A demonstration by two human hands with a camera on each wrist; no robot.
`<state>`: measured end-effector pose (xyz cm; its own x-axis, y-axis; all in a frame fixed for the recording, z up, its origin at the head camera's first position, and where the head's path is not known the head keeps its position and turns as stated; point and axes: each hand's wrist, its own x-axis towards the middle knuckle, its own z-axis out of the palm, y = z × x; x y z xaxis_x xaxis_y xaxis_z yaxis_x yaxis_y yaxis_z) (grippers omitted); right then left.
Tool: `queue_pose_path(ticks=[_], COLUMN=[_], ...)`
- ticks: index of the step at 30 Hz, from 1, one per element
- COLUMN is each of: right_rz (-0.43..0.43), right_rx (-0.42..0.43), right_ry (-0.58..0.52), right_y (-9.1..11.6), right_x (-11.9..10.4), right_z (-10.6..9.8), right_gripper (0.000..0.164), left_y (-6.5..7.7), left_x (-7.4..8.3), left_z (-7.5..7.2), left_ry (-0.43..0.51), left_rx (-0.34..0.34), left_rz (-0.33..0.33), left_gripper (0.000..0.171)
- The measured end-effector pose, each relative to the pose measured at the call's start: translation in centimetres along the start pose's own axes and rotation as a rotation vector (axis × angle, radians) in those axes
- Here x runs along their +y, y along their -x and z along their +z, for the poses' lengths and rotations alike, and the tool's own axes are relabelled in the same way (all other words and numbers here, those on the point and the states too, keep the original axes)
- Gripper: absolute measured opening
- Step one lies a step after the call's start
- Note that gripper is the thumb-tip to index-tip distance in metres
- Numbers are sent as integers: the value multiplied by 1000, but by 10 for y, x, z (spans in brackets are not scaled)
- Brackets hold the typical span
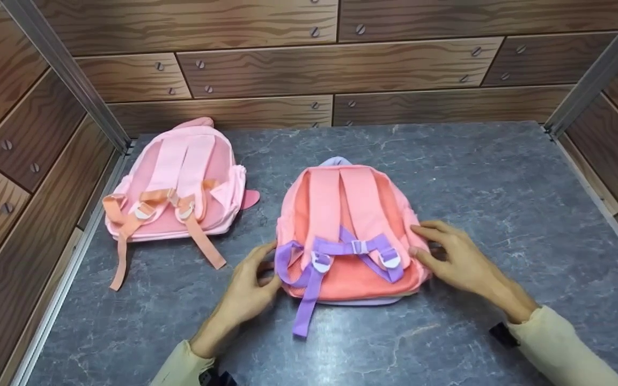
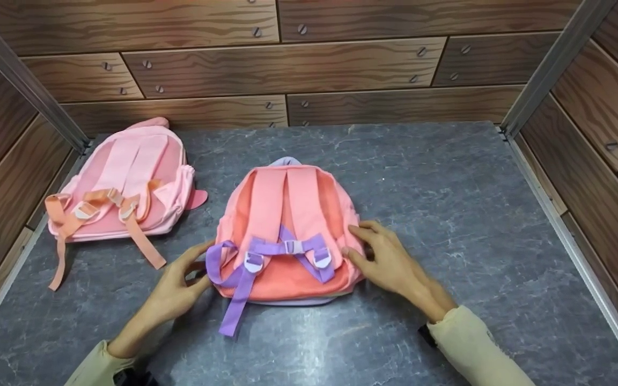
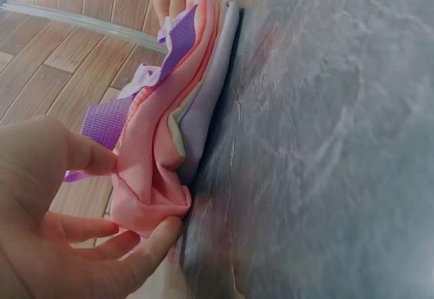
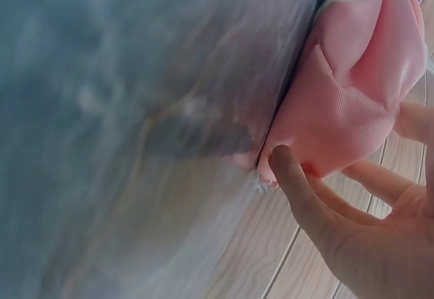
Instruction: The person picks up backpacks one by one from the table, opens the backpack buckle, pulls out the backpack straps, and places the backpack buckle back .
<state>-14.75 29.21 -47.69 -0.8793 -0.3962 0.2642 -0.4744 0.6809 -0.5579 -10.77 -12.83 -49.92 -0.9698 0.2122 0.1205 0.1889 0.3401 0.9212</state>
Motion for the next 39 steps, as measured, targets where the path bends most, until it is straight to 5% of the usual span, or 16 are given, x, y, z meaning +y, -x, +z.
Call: queue_pose_path(ticks=[18,26,39], right_rz=[-21,-9,-31], right_rx=[-44,-27,-15], right_ry=[54,91,93], right_y=[-2,-4,-10], right_x=[-18,-21,-32], right_z=[0,-5,-8], right_gripper=[47,44,44], left_y=[7,1,-5], left_x=[9,27,47], left_z=[-19,-28,-18], left_ry=[-53,-111,-251], left_rx=[44,99,113], left_rz=[34,126,278], left_gripper=[49,41,47])
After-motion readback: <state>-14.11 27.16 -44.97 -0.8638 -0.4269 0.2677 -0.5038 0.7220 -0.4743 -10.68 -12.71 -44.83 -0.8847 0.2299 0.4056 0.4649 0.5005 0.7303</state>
